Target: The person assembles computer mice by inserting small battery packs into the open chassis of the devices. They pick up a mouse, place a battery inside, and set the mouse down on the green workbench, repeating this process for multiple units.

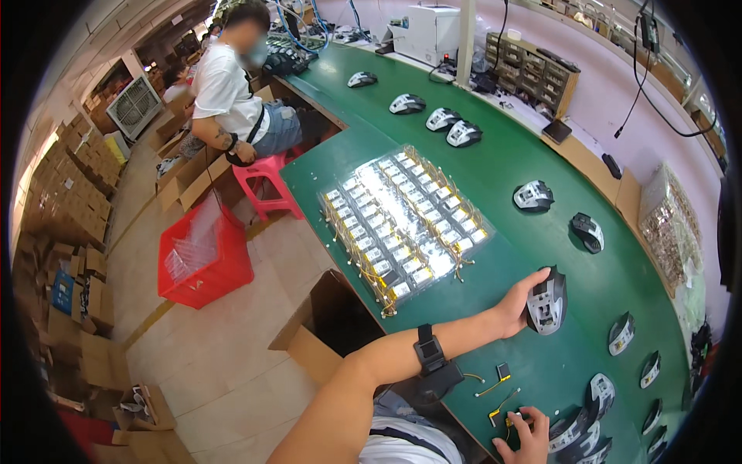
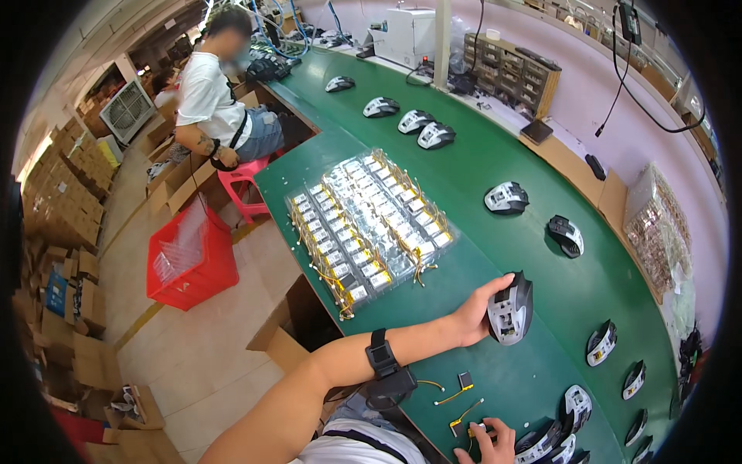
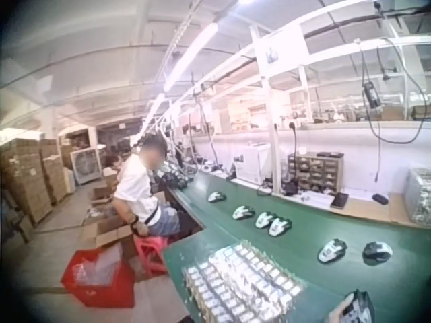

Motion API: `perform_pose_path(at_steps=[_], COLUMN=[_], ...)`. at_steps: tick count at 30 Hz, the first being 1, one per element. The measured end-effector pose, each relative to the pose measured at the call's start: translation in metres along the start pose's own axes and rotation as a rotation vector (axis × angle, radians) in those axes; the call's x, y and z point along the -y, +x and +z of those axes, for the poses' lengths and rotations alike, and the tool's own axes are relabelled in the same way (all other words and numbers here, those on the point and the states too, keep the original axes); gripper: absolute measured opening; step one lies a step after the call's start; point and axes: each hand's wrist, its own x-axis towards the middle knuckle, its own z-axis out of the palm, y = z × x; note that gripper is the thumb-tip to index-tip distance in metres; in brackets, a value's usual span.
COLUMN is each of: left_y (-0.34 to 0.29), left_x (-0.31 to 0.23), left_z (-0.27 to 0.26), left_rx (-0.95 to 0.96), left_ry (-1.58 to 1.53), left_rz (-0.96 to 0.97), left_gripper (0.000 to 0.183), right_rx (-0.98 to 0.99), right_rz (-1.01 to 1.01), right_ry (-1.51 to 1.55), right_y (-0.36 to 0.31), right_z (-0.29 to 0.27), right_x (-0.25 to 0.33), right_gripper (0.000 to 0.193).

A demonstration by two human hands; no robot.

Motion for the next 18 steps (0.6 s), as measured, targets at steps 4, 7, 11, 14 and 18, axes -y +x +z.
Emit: perform_pose_path(at_steps=[4, 7, 11, 14, 18], left_y=[-0.003, -0.003, -0.001, -0.001, 0.002], left_x=[0.002, 0.003, 0.005, 0.003, 0.004], left_z=[0.002, 0.001, -0.004, -0.005, 0.001], left_rx=[0.041, 0.08, 0.124, 0.105, 0.081], left_ry=[-0.046, -0.071, -0.077, -0.057, -0.053], left_rz=[-0.014, -0.002, 0.012, -0.017, -0.017], left_gripper=[0.035, 0.034, 0.033, 0.032, 0.03], right_rx=[0.064, -0.042, -0.323, -0.296, -0.223], right_rz=[0.172, 0.197, 0.136, 0.066, 0.039], right_ry=[0.178, 0.281, 0.248, 0.195, 0.005], right_y=[0.0, 0.019, 0.061, 0.073, 0.053], right_z=[0.006, 0.005, 0.011, 0.005, -0.003], right_x=[-0.013, -0.026, -0.04, -0.017, 0.012], right_gripper=[0.035, 0.035, 0.03, 0.03, 0.031])
